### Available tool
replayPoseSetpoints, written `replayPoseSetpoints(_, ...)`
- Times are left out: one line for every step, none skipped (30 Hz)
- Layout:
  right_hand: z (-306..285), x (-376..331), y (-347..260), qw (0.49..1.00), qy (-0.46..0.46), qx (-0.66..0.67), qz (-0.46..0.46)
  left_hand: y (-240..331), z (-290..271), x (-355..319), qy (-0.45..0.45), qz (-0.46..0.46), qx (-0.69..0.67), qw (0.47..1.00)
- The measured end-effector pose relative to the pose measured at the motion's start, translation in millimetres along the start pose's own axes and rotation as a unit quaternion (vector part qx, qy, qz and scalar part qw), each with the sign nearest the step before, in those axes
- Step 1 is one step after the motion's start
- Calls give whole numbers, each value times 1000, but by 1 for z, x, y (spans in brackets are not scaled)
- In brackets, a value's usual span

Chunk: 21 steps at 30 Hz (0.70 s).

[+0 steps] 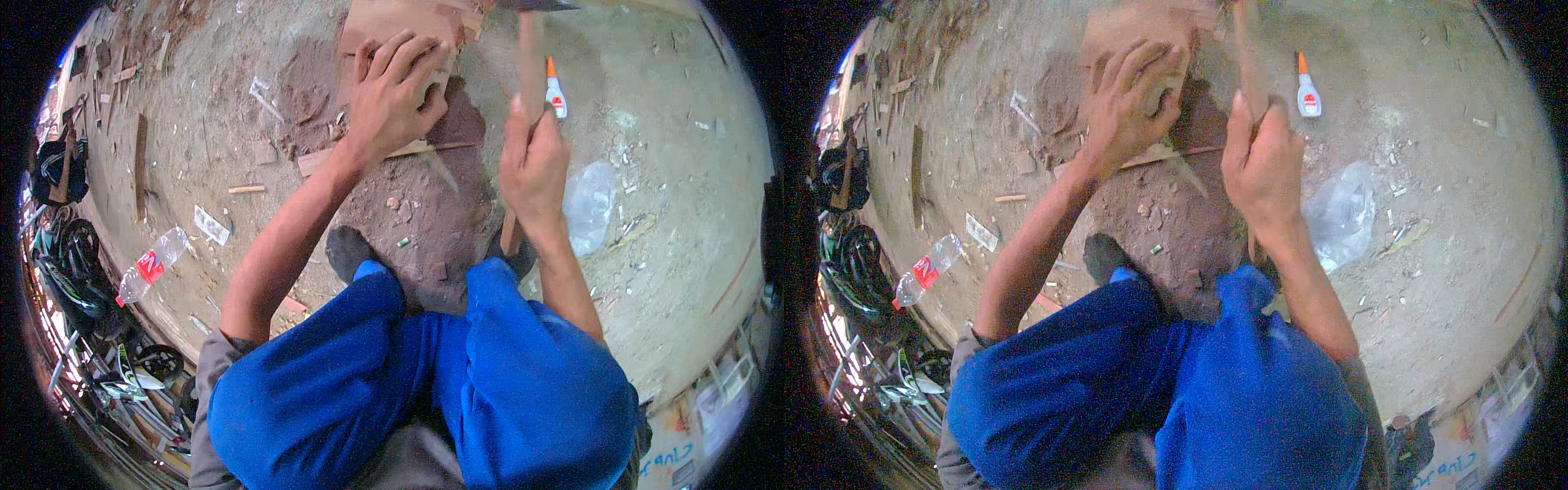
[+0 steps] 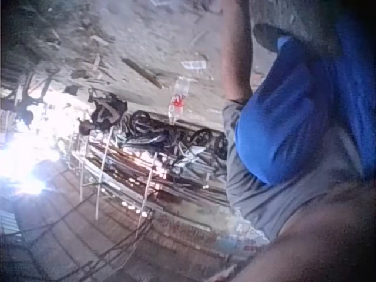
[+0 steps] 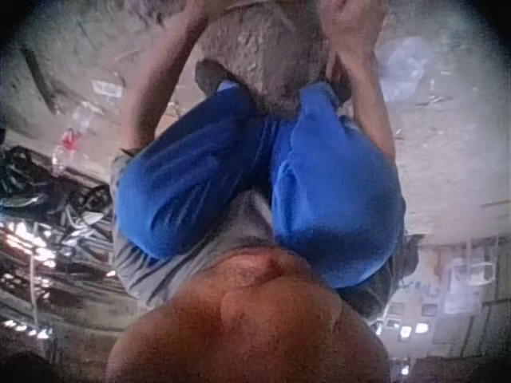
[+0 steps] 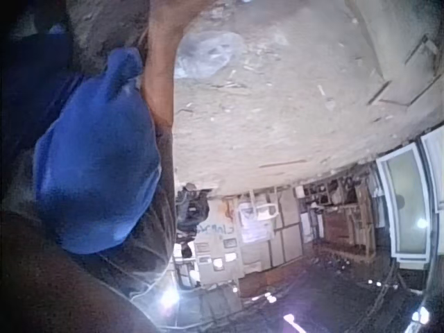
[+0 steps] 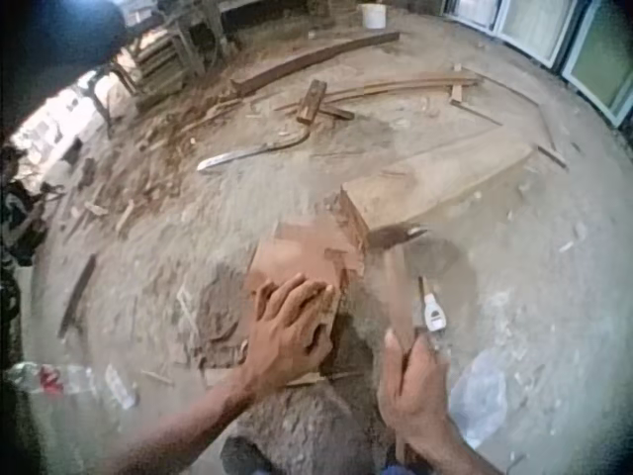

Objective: The person assembles a small wooden box by applying glue to the edges of wooden pieces and securing them together using a hammer and small nails.

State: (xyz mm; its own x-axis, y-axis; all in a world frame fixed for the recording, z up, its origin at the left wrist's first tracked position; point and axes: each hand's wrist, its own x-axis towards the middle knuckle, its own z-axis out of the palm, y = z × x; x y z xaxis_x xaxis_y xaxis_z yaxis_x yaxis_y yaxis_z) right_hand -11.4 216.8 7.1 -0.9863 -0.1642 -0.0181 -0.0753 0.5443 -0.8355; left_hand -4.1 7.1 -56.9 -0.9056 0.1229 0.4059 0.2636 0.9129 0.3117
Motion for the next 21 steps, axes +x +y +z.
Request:
replayPoseSetpoints(1, 4, -2, 999, 2, 37, 27, -2, -1, 2, 2, 1, -1, 1000)
replayPoseSetpoints(7, 3, 4, 998, -38, -21, 40, -4, -2, 2, 5, 2, -2, 1000)
replayPoseSetpoints(15, -1, 15, 992, -79, -79, 52, -5, -4, -2, 1, -3, -2, 1000)
replayPoseSetpoints(13, 0, 24, 981, -111, -146, 64, -2, 1, -1, 3, -6, -12, 1000)
replayPoseSetpoints(11, -5, 26, 985, -98, -126, 64, -1, 0, -1, 2, -9, -11, 1000)
replayPoseSetpoints(7, -13, 27, 989, -85, -106, 64, -2, 1, 3, 4, -3, -14, 1000)
replayPoseSetpoints(5, -16, 28, 992, -72, -87, 64, -1, 3, 7, 5, 3, -17, 1000)
replayPoseSetpoints(-8, -15, 24, 995, -41, -66, 60, 11, 11, 9, 0, 8, -40, 999)
replayPoseSetpoints(1, -7, 10, 999, -24, -18, 43, 4, 3, 0, -6, -1, -24, 1000)
replayPoseSetpoints(11, -1, 4, 999, -6, 30, 28, -3, -5, -10, -11, -9, -7, 1000)
replayPoseSetpoints(17, 7, 4, 999, -37, -22, 29, -5, -10, -6, -2, -12, -2, 1000)
replayPoseSetpoints(18, 14, 12, 994, -59, -83, 37, -2, -4, -1, 2, -7, -9, 1000)
replayPoseSetpoints(14, 19, 17, 985, -82, -144, 45, 1, 2, 2, 6, -1, -16, 1000)
replayPoseSetpoints(13, 18, 17, 990, -68, -115, 45, 0, 0, 2, 4, -1, -10, 1000)
replayPoseSetpoints(11, 13, 16, 994, -55, -85, 45, -1, 0, 5, 6, 3, -10, 1000)
replayPoseSetpoints(11, 11, 17, 997, -41, -56, 46, -2, 2, 8, 7, 7, -10, 1000)
replayPoseSetpoints(14, 10, 15, 999, -27, -31, 31, -2, 1, 5, 2, 8, -13, 1000)
replayPoseSetpoints(18, 12, 10, 1000, -11, -7, 17, -3, 1, -2, 0, 2, -14, 1000)
replayPoseSetpoints(21, 13, 9, 1000, 5, 18, 3, -3, 1, -8, -1, -3, -14, 1000)
replayPoseSetpoints(21, 18, 11, 1000, -9, -7, 13, -3, 3, -3, 9, -1, -17, 1000)
replayPoseSetpoints(22, 20, 17, 999, -23, -33, 24, -3, 4, -1, 3, 5, -6, 1000)
